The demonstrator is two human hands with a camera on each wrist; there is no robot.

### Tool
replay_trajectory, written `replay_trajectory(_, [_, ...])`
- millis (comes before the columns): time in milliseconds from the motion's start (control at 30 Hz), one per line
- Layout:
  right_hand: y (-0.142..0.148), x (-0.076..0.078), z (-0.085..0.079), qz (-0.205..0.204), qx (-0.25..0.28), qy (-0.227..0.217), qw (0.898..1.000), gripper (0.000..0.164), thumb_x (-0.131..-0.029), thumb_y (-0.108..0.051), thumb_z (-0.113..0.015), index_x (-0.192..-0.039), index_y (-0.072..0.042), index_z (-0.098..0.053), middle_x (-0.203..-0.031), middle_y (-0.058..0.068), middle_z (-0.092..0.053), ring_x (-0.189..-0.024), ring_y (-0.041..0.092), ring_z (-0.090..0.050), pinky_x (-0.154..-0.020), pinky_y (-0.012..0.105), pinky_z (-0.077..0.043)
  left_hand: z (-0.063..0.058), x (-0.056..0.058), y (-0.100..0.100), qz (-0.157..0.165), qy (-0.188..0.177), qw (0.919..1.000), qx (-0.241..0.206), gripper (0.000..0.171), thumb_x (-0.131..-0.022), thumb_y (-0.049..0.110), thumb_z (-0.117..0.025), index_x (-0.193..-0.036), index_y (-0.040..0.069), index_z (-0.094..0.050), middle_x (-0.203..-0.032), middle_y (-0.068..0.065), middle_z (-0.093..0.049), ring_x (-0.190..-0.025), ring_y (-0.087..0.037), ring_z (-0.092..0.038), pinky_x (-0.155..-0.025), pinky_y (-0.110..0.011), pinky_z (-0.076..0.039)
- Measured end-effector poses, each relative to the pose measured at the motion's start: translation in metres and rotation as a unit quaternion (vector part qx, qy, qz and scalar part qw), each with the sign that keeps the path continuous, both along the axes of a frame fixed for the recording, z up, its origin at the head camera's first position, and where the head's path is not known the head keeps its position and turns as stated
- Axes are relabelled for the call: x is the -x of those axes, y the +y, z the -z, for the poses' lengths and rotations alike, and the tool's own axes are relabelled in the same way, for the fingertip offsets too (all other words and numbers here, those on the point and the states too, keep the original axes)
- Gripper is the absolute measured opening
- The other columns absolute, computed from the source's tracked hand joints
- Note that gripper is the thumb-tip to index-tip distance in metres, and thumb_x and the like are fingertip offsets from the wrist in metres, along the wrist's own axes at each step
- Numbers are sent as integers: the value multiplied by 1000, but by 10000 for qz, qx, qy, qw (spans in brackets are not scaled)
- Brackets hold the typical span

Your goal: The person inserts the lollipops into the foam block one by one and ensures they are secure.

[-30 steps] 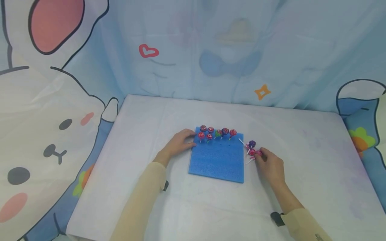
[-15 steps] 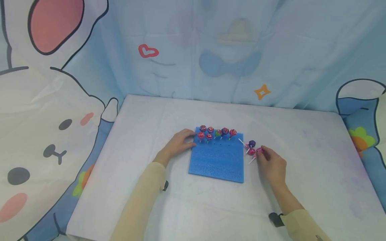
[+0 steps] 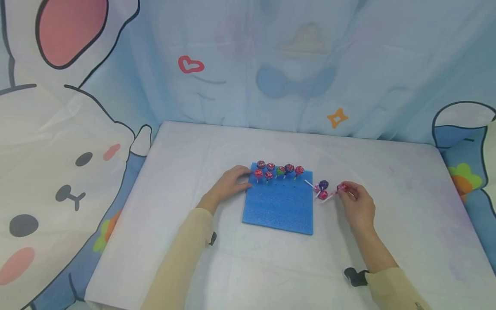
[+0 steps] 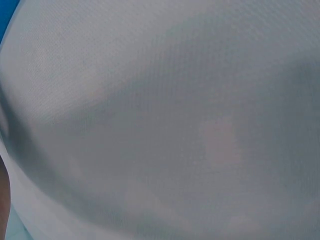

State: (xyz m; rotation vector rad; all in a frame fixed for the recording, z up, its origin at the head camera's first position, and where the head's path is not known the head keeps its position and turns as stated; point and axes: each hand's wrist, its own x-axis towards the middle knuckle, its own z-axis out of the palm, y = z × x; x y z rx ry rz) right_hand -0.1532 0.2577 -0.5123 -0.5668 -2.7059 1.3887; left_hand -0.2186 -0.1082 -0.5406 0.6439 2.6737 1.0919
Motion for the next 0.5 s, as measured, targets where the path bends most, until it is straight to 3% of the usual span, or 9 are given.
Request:
replay_trajectory(233, [-9,3,-8,-72,294,233,9993,44,-100,-29,-56,-140,-11,-52,-141,9,-54,-124,25,-56,-94,18,-49,-2,1,1,-44,-63,10000,-3,48,-92,24,-69,-135,6,-56,-136,-7,-56,-132,-21,-46,-114,-33,-34])
replay_trajectory(367, [-19,3,-11,-101,169,333,9992,43,-101,-28,-55,-141,-13,-51,-142,8,-53,-127,22,-54,-98,27,-48,-1,1,0,-33,-80,10000,4,48,-93,25,-69,-135,7,-56,-136,-7,-56,-132,-21,-47,-114,-33,-34])
replay_trajectory(500, [-28,2,-14,-142,-1,567,9983,41,-100,-26,-56,-140,-16,-53,-139,4,-56,-127,18,-54,-97,25,-48,1,1,0,-34,-96,9999,24,48,-93,26,-68,-135,8,-55,-136,-6,-56,-132,-20,-46,-114,-32,-34])
